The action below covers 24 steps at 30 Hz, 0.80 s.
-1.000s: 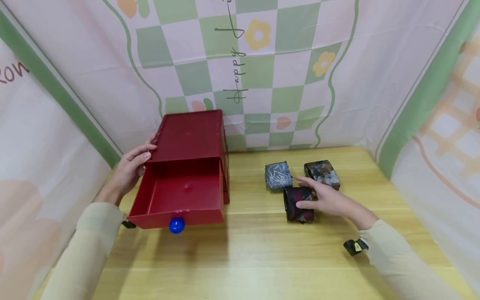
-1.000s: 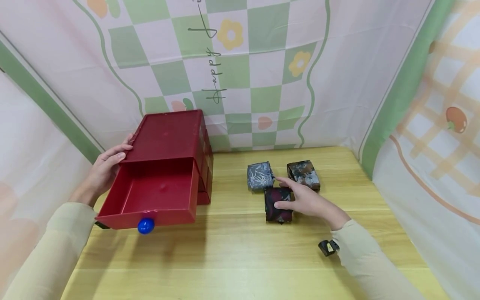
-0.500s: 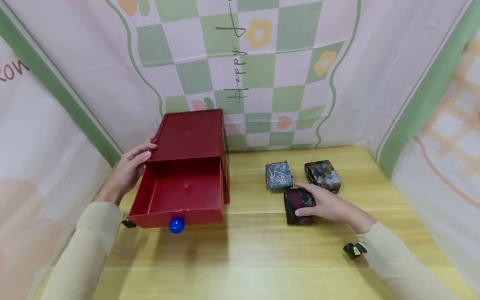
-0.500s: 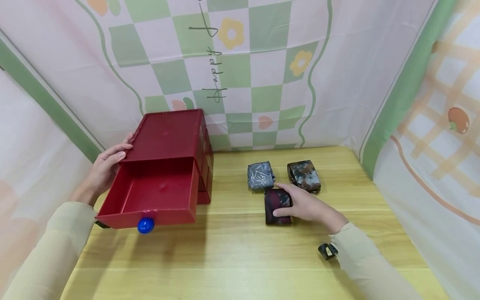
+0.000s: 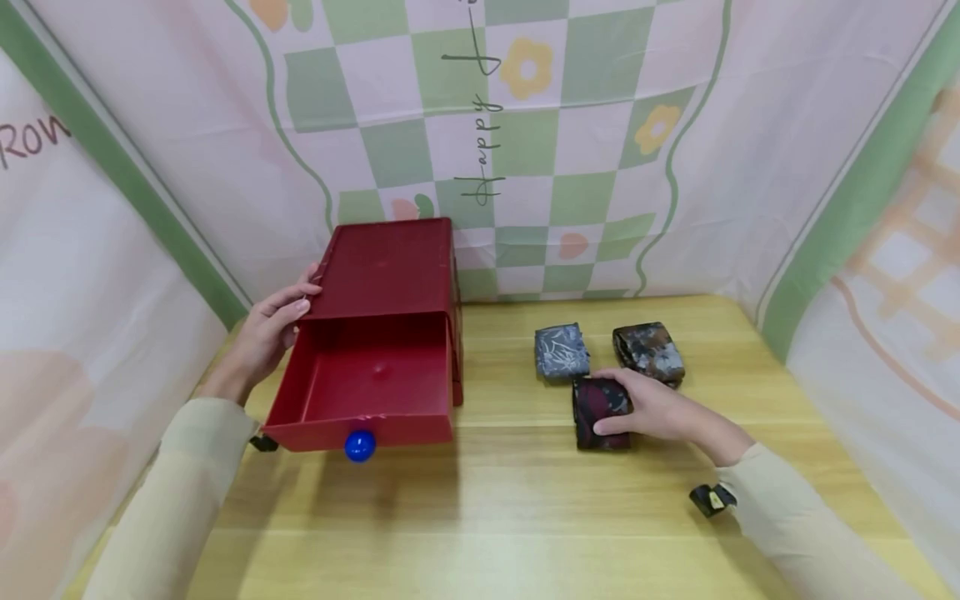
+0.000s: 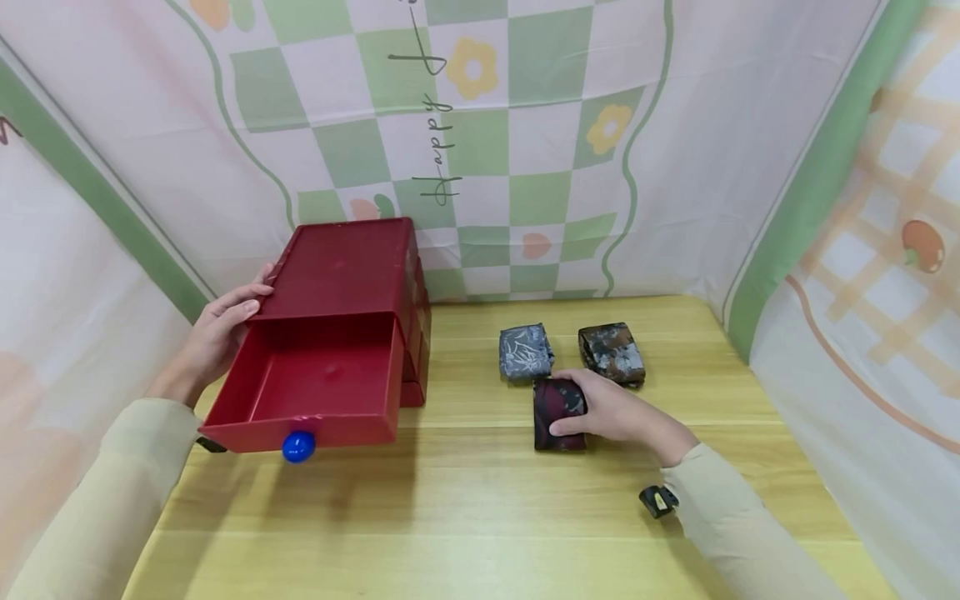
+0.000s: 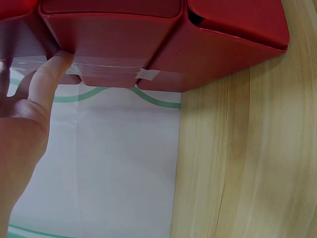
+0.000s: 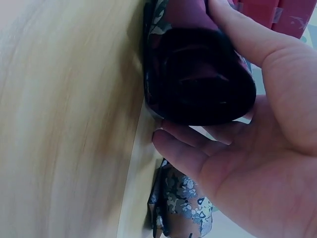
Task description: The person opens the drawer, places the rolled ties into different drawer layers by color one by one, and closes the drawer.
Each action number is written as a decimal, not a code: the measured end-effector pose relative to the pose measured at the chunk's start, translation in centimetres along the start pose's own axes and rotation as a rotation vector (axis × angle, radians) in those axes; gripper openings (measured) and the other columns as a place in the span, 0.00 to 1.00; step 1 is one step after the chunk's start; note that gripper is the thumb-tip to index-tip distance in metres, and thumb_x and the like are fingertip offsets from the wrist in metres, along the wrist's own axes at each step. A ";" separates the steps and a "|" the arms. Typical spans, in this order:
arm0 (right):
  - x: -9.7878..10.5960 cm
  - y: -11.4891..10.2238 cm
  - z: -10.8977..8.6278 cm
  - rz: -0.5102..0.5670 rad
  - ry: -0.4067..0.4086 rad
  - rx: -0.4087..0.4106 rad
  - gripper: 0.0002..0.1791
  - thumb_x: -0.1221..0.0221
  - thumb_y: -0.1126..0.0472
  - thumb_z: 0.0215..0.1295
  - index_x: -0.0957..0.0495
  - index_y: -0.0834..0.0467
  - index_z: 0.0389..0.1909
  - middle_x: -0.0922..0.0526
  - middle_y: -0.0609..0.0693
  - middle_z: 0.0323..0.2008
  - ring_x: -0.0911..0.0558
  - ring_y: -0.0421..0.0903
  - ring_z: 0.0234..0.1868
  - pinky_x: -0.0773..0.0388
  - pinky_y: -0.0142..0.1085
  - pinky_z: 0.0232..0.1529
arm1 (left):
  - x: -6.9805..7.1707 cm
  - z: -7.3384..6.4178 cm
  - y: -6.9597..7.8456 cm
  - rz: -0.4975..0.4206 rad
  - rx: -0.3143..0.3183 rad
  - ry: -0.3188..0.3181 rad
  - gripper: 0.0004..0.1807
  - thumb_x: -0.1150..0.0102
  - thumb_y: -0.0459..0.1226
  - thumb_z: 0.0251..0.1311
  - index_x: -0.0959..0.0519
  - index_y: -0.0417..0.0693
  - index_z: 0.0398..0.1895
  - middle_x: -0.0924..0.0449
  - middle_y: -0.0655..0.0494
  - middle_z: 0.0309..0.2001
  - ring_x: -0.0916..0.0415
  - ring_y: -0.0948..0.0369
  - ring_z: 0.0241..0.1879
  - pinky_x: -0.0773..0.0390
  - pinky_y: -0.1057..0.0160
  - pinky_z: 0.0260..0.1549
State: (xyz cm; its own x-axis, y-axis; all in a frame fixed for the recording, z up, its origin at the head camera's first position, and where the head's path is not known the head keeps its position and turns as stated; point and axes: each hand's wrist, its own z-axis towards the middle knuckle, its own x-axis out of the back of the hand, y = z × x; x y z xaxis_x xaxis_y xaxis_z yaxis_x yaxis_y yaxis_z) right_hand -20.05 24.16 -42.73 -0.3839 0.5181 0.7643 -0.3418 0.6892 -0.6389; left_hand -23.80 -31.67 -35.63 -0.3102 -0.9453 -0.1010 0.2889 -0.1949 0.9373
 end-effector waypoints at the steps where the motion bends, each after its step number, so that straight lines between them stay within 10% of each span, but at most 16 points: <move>1: 0.0 0.0 0.0 0.008 -0.002 0.002 0.48 0.28 0.44 0.59 0.36 0.67 0.70 0.25 0.66 0.60 0.20 0.54 0.50 0.21 0.48 0.47 | 0.0 0.0 0.0 0.004 0.005 0.000 0.16 0.53 0.31 0.77 0.15 0.52 0.53 0.50 0.52 0.81 0.54 0.54 0.79 0.20 0.70 0.45; 24: 0.0 -0.1 0.1 0.022 -0.006 0.000 0.46 0.27 0.45 0.58 0.35 0.65 0.69 0.23 0.63 0.58 0.18 0.52 0.48 0.20 0.45 0.43 | -0.1 -0.1 0.2 0.022 0.005 0.004 0.15 0.52 0.33 0.77 0.15 0.52 0.55 0.51 0.51 0.81 0.50 0.55 0.77 0.21 0.72 0.40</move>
State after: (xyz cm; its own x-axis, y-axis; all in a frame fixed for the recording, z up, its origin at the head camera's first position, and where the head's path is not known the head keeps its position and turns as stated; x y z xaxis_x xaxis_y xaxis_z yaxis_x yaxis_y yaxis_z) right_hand -20.07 24.05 -42.60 -0.3967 0.5298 0.7496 -0.3337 0.6775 -0.6554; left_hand -23.67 -31.66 -35.49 -0.3005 -0.9503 -0.0815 0.2910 -0.1727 0.9410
